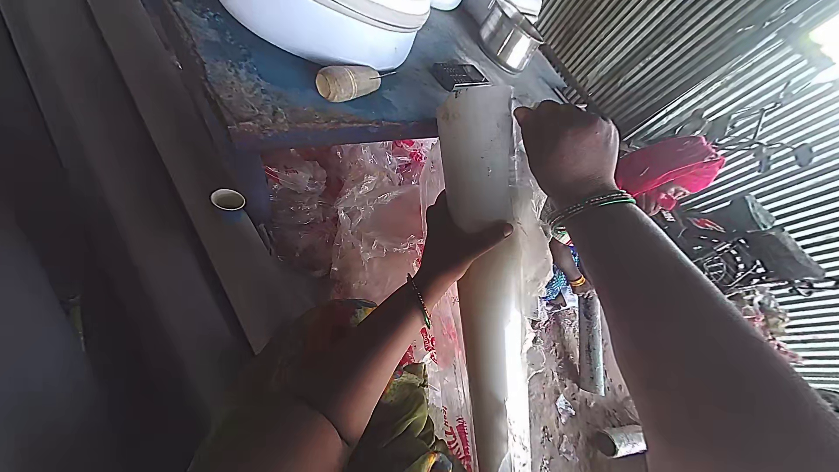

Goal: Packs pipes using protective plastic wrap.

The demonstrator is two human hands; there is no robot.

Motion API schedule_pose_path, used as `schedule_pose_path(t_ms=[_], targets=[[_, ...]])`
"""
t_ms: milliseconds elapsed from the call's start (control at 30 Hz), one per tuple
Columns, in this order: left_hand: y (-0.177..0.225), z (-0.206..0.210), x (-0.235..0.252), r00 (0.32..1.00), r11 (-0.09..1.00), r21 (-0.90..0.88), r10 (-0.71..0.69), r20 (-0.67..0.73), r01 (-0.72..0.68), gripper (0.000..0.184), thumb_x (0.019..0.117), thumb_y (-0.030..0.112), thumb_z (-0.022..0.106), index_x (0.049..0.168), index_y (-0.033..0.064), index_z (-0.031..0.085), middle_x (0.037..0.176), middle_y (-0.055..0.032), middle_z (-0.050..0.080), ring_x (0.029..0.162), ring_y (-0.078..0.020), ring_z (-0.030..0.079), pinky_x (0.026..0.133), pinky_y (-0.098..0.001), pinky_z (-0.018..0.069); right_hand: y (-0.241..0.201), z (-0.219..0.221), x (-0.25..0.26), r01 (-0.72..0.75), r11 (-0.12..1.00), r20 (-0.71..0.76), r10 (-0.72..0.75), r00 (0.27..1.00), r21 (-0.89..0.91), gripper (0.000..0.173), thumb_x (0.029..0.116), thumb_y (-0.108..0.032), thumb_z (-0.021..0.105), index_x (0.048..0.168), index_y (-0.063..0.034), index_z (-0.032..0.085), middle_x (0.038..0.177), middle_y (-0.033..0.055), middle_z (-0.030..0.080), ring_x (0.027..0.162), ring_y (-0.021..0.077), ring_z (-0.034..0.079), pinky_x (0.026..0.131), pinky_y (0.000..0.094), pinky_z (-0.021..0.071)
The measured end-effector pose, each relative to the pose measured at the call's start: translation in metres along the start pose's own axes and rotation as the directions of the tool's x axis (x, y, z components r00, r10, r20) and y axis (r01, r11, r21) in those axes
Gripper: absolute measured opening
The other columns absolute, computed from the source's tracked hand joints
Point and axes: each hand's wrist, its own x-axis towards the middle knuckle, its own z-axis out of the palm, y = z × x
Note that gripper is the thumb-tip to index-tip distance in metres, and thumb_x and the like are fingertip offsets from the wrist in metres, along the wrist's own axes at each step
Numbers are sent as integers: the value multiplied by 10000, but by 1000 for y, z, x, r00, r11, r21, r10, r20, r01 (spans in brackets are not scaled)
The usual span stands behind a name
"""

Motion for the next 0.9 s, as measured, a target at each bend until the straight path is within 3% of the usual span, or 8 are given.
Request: schedule_pose_path(t_ms=[67,200,367,467,567,667,800,900], targets=[[5,-1,-6,1000,1000,9,-21,11,20,790,727,278,869,1386,80,481,1205,-90,601,1057,-126,621,873,-307,540,8,2,0,33,999,-30,-34,999,-22,531,1103,-343,400,876,85,618,825,284,671,812,475,698,641,594,483],[-8,3,3,998,998,2,58,-26,-58,862,653,362,881,1337,2,499,1174,-114,594,1064,-141,619,907,-300,543,23,4,0,22,1000,10,-22,1000,-9,554,1106,-363,383,919,102,620,865,312,670,854,506,690,673,626,477],[-8,3,6,1000,998,46,30,-2,-30,857,673,388,873,1352,15,507,1180,-120,598,1062,-148,624,903,-316,548,36,13,-4,-139,988,122,130,984,66,583,1102,-413,368,1004,97,631,930,326,676,940,531,675,750,670,462],[-5,3,3,999,997,71,-37,15,36,914,699,373,864,1434,24,449,1268,-148,560,1126,-169,592,950,-334,523,56,16,-10,-378,876,196,331,923,300,549,1090,-429,402,1158,77,605,1031,304,669,1004,462,663,844,655,472],[3,-1,-4,994,990,97,-107,30,103,890,757,358,845,1481,90,403,1304,-134,555,1126,-175,596,925,-360,528,75,11,-39,-416,768,179,379,908,486,605,1091,-478,331,1357,29,529,1166,224,653,1016,296,677,876,490,549],[6,-2,-8,991,985,120,-127,40,122,902,788,375,828,1522,128,366,1374,-147,522,1169,-213,578,941,-417,517,59,-13,-81,-280,842,178,222,959,461,603,1050,-479,450,1215,81,601,1086,281,676,994,415,674,852,620,511],[-6,0,0,999,989,140,-50,20,47,985,725,447,824,1498,41,369,1342,-153,535,1185,-166,575,986,-342,512,29,-20,-109,-170,911,235,83,968,376,597,919,-557,643,1061,23,674,936,206,696,842,407,681,686,622,501],[-5,1,2,999,991,125,-47,18,45,935,748,398,823,1486,40,375,1324,-145,540,1164,-150,582,974,-318,511,22,-9,-107,-120,921,263,19,964,372,552,933,-498,664,926,53,643,861,216,648,797,406,654,638,592,468]])
